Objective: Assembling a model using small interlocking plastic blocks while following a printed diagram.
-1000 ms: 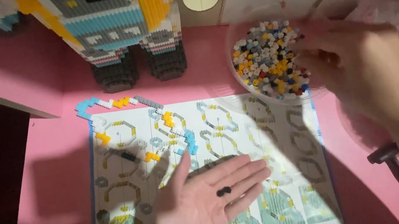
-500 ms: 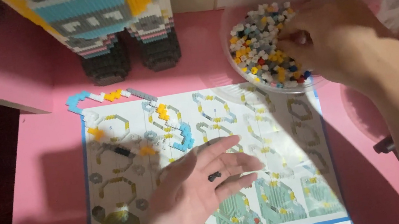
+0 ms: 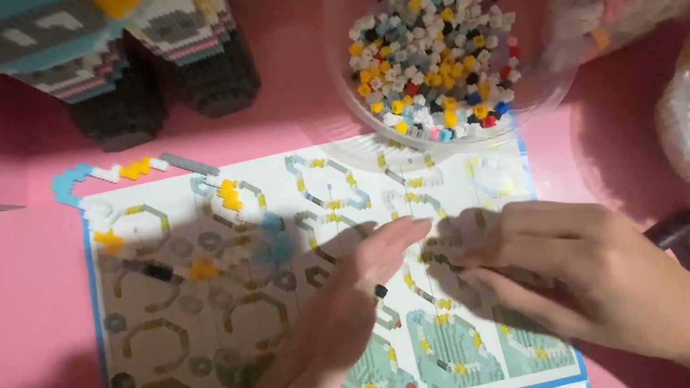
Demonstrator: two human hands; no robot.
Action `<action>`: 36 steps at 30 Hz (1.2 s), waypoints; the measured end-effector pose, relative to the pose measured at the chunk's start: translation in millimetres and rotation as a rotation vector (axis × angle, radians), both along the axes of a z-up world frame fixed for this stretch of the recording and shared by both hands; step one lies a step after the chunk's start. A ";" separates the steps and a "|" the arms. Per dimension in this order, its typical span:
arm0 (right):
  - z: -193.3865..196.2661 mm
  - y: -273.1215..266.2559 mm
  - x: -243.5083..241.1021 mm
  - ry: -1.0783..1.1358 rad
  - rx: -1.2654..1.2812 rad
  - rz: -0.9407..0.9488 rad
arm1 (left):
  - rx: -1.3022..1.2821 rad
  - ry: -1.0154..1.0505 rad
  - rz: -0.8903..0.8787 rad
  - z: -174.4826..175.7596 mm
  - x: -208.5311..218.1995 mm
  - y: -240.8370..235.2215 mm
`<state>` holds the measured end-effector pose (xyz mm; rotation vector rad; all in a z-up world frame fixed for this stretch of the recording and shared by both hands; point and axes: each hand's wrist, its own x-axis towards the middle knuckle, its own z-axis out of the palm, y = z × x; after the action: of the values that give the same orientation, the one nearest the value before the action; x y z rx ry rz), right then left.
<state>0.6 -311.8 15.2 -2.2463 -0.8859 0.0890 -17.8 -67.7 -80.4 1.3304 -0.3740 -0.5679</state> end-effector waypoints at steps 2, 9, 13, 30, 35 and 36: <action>-2.8 0.3 5.2 0.021 0.011 0.013 | 0.042 0.075 -0.020 39.0 4.5 6.5; -12.0 -1.2 6.8 0.021 0.010 -0.022 | 0.473 -0.681 0.196 78.3 6.3 33.2; -16.0 -3.5 7.7 0.055 0.003 -0.032 | 0.728 -1.168 -0.079 72.0 17.0 47.1; -17.3 10.9 1.6 -0.386 -0.109 -0.012 | 0.668 -1.113 -0.051 62.2 2.6 48.1; -11.7 13.2 4.3 -0.252 -0.015 0.063 | 0.481 -0.989 -0.018 60.3 4.5 51.8; -8.1 15.8 5.3 -0.112 0.080 0.120 | 0.352 -0.857 0.029 57.7 2.9 52.7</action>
<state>5.9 -296.1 7.1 -2.1401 -1.0661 -0.0172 -14.8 -15.0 -22.7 1.8846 -0.9804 0.0010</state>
